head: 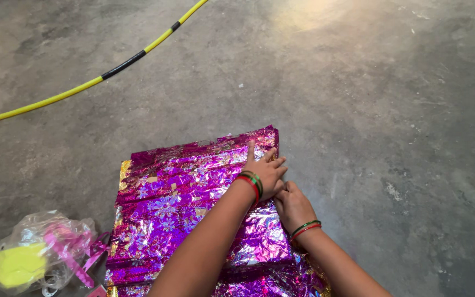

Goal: The person wraps a rectangular object with shiny purple and gold foil paper. They cut tape, fold the paper edges, and secure the folds with tape, smoothing the surface repeatedly.

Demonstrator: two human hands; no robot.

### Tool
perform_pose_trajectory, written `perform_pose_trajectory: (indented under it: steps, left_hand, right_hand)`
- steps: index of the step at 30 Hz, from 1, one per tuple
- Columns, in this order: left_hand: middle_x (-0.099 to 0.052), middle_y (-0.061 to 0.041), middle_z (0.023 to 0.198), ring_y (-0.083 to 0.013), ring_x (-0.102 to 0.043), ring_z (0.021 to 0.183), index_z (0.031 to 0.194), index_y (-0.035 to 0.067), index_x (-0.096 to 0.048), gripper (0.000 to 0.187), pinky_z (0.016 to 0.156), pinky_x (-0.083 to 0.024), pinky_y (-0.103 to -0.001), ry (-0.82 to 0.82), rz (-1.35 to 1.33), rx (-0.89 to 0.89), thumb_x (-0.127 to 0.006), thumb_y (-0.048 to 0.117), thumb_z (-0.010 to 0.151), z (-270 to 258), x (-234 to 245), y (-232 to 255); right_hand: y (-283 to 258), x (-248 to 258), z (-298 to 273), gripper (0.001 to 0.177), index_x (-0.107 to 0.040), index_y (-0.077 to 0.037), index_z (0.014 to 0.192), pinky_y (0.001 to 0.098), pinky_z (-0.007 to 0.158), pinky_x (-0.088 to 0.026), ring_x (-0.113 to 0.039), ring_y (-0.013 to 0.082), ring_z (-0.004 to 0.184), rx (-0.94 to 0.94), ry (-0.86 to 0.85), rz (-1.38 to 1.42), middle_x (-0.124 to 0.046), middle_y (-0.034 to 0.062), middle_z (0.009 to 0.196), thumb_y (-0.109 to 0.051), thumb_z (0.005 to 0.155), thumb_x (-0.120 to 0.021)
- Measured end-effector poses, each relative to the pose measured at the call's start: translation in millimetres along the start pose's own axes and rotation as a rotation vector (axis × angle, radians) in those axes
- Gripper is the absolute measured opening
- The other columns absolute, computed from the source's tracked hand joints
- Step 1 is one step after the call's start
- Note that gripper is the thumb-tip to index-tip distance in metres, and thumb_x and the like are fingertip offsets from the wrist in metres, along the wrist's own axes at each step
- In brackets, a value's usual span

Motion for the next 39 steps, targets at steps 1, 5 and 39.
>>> perform_pose_trajectory:
  steps: [1, 5, 39]
  left_hand:
    - [-0.036, -0.003, 0.164, -0.0281, -0.021, 0.156, 0.139, 0.022, -0.059, 0.05, 0.116, 0.004, -0.083, -0.037, 0.026, 0.037, -0.051, 0.043, 0.094, 5, 2, -3]
    - [-0.048, -0.009, 0.155, -0.0287, -0.036, 0.149, 0.135, 0.022, -0.063, 0.046, 0.118, -0.001, -0.078, 0.052, -0.111, 0.33, -0.055, 0.039, 0.093, 21, 15, -18]
    - [-0.072, -0.015, 0.115, -0.0376, -0.067, 0.105, 0.123, 0.013, -0.056, 0.062, 0.088, -0.047, -0.05, 0.976, -0.36, 0.715, -0.081, 0.012, 0.066, 33, -5, -51]
  right_hand:
    - [-2, 1, -1, 0.017, -0.075, -0.006, 0.101, 0.0426, 0.082, -0.055, -0.067, 0.0328, 0.089, 0.005, 0.004, 0.004, -0.064, 0.0137, 0.099, -0.014, 0.088, -0.067]
    - [-13, 4, -2, 0.028, -0.074, -0.009, 0.115, 0.045, 0.077, -0.053, -0.066, 0.034, 0.084, 0.002, 0.008, -0.025, -0.062, 0.0159, 0.095, -0.011, 0.088, -0.064]
    - [-24, 0, -13, 0.057, -0.052, -0.001, 0.141, 0.0406, 0.079, -0.057, -0.06, 0.0301, 0.097, 0.118, -0.089, -0.317, -0.054, 0.0145, 0.108, 0.001, 0.084, -0.055]
Point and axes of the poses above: each hand's wrist, its own z-axis towards the middle knuckle, its own x-axis out of the back of the hand, y = z × x, the point moved 2 cm from there along z, towards the middle knuckle
